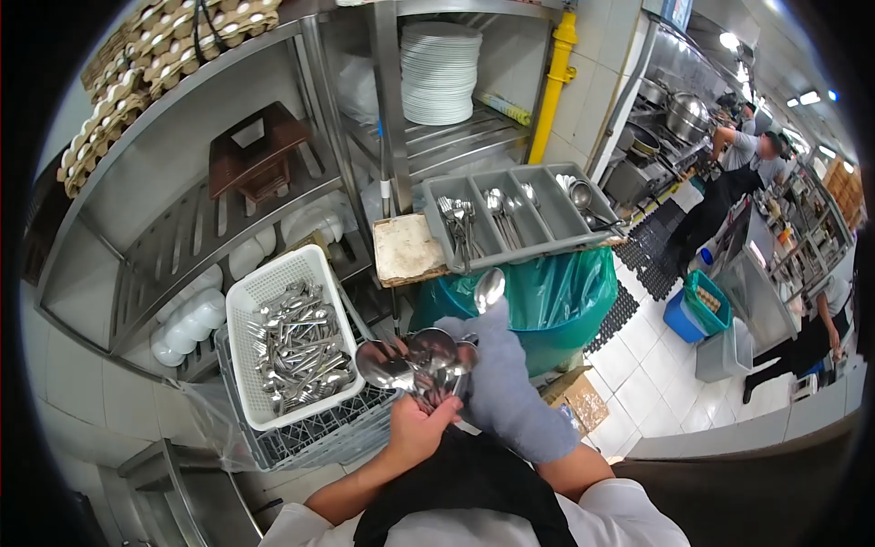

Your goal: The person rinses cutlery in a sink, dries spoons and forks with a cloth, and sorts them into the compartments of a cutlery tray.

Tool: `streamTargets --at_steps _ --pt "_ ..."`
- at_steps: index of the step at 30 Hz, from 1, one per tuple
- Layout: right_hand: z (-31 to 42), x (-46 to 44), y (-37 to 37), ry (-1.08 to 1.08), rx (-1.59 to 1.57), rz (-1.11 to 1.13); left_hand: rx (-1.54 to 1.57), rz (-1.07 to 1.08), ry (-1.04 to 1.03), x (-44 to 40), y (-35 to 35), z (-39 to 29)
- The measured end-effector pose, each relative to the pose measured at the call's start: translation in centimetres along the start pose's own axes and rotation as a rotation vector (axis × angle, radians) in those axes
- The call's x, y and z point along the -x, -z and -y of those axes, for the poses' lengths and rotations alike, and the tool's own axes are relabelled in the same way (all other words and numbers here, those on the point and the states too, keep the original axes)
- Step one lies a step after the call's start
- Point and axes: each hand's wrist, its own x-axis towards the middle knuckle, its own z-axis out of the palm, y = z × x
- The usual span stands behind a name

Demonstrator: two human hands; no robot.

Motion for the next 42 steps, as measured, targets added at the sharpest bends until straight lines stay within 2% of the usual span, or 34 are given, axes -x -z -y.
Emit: streamTargets --at_steps 2,4,6,8,9,10,12,14,16,17,18,19,20,21,22,24,25,27,31,32,35,38,42 --pt "-0.4 1.3 0.5 0.572 1.540 -0.037 0.026 -0.010 -0.008 -0.3 -0.2 -0.2" --pt "-1.2 1.4 0.5 0.509 1.424 0.001 0.055 -0.013 -0.023 -0.3 -0.2 -0.5" --pt "-1.8 1.4 1.1 0.414 1.543 0.096 -0.117 -0.113 -0.046 -0.4 0.1 -0.7" --pt "-1.4 1.2 2.7 0.857 1.991 0.350 0.019 -0.130 0.043 -1.2 0.5 -0.2" --pt "-0.1 2.4 1.0 0.717 1.965 0.257 0.084 -0.126 0.071 -1.5 0.4 -0.2" --pt "0.6 2.6 0.4 0.719 1.981 0.200 0.144 -0.133 0.101 -1.6 0.4 -0.2" --pt "1.4 2.4 -0.4 0.301 1.223 -0.073 0.185 -0.104 0.106 -1.5 0.8 0.6" --pt "2.0 2.1 0.5 0.276 1.108 -0.133 0.212 -0.113 0.110 -1.5 1.2 0.8" --pt "2.1 2.2 1.8 0.360 0.817 -0.129 0.208 -0.124 0.209 -0.8 2.0 0.8" --pt "2.5 1.3 3.7 -0.042 0.448 -0.043 0.254 -0.118 0.176 -0.5 2.2 1.6" --pt "1.5 0.8 6.0 -0.097 0.442 -0.033 0.232 -0.118 0.229 -0.1 2.6 1.6" --pt "0.6 0.5 8.0 0.079 0.988 -0.121 0.210 -0.095 0.290 1.5 3.6 2.6" --pt "2.1 -1.0 7.7 0.369 1.541 -0.184 0.214 -0.048 0.283 0.5 3.8 3.0" --pt "5.4 -3.2 6.4 0.472 1.577 -0.130 0.302 -0.072 0.264 -0.8 3.1 2.9" --pt "6.8 -3.2 5.4 0.309 1.169 -0.093 0.370 -0.098 0.294 0.0 2.6 2.9" --pt "4.2 -0.6 6.0 -0.178 0.296 -0.094 0.352 -0.030 0.284 0.4 2.8 2.2" --pt "3.9 -0.3 5.9 -0.200 0.291 -0.101 0.363 -0.008 0.304 0.6 2.9 2.0" --pt "5.2 -1.2 4.5 -0.005 0.297 0.021 0.383 0.044 0.317 0.7 2.8 2.3" --pt "8.4 -4.1 0.9 0.384 0.327 0.289 0.404 0.087 0.327 0.8 2.3 2.1" --pt "8.4 -4.0 0.3 0.361 0.334 0.294 0.414 0.065 0.334 0.6 2.2 1.9" --pt "7.5 -2.4 -1.9 0.612 1.482 0.186 0.297 0.066 0.240 0.1 2.1 1.1" --pt "5.9 -1.4 -3.3 0.906 2.625 0.171 0.290 0.041 0.133 -0.6 1.8 0.7" --pt "1.9 1.2 -0.8 0.894 2.102 0.247 0.254 0.043 0.098 -1.5 1.2 -0.5"
